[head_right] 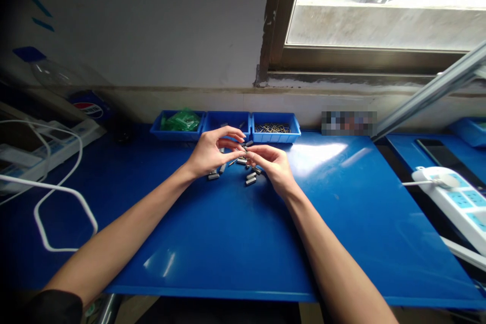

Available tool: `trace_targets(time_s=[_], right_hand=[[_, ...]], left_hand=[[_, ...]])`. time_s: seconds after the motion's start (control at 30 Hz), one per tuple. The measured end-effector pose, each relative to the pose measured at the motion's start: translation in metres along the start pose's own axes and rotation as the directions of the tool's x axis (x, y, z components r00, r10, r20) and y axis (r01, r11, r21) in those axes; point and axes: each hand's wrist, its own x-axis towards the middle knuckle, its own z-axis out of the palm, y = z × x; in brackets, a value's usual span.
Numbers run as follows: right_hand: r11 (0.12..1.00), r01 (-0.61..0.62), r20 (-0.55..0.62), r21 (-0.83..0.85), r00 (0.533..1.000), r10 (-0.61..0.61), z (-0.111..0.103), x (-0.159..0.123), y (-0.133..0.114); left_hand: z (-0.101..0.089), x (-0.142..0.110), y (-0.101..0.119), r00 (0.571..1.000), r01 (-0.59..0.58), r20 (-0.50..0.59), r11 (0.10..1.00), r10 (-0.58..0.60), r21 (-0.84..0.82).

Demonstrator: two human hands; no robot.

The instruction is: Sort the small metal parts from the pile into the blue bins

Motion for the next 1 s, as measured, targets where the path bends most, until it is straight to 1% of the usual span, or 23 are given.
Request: trace_targets(time_s=[0.07,0.1,0.17,0.23,0.3,0.4,0.57,0.7,0.77,0.83,0.93,1.0], right_hand=[[1.000,0.005,-0.030,-0.009,1.000,-0.006,-0.002,0.001,0.002],[1.000,0.005,-0.063,-0.018,0.998,-0.006,-0.003,0.002,0.003],[1.000,0.012,-0.142,-0.029,0.990,-0.016,-0.005,0.003,0.004],[0.999,0.034,-0.193,-0.010,0.981,-0.035,-0.006,0.004,0.005],[0.997,0.065,-0.188,0.030,0.980,-0.058,-0.005,0.003,0.003],[0.994,0.095,-0.141,0.047,0.986,-0.087,-0.003,0.001,-0.002],[0.998,0.056,-0.096,0.005,0.994,-0.055,0.000,-0.001,-0.004],[0.999,0.044,-0.094,-0.022,0.995,-0.046,0.000,-0.001,-0.003],[0.999,0.039,-0.092,-0.017,0.995,-0.041,0.000,0.000,-0.002],[0.999,0.038,-0.094,-0.017,0.995,-0.040,-0.001,0.000,-0.002],[0.999,0.036,-0.107,-0.037,0.993,-0.040,-0.001,0.000,-0.001],[0.999,0.028,-0.114,-0.047,0.993,-0.033,0.000,0.001,0.000]], left_hand=[[-0.001,0.001,-0.002,1.000,0.006,0.018,0.999,-0.006,0.044],[-0.003,0.001,-0.003,0.999,0.011,0.031,0.995,-0.014,0.095],[-0.007,0.002,-0.007,0.997,0.023,0.067,0.965,-0.041,0.260],[-0.011,0.001,-0.011,0.988,0.032,0.118,0.895,-0.094,0.445],[-0.013,0.000,-0.014,0.973,0.034,0.170,0.821,-0.158,0.570],[-0.012,-0.002,-0.017,0.954,0.025,0.215,0.766,-0.211,0.642],[-0.007,-0.004,-0.016,0.959,0.036,0.185,0.743,-0.213,0.668],[-0.010,-0.003,-0.016,0.971,-0.009,0.187,0.761,-0.148,0.649],[-0.013,-0.002,-0.016,0.974,-0.019,0.189,0.786,-0.125,0.618],[-0.015,0.000,-0.016,0.980,-0.021,0.177,0.832,-0.094,0.555],[-0.017,0.003,-0.012,0.993,-0.035,0.115,0.912,-0.014,0.409],[-0.016,0.004,-0.008,0.997,-0.057,0.068,0.947,0.038,0.315]])
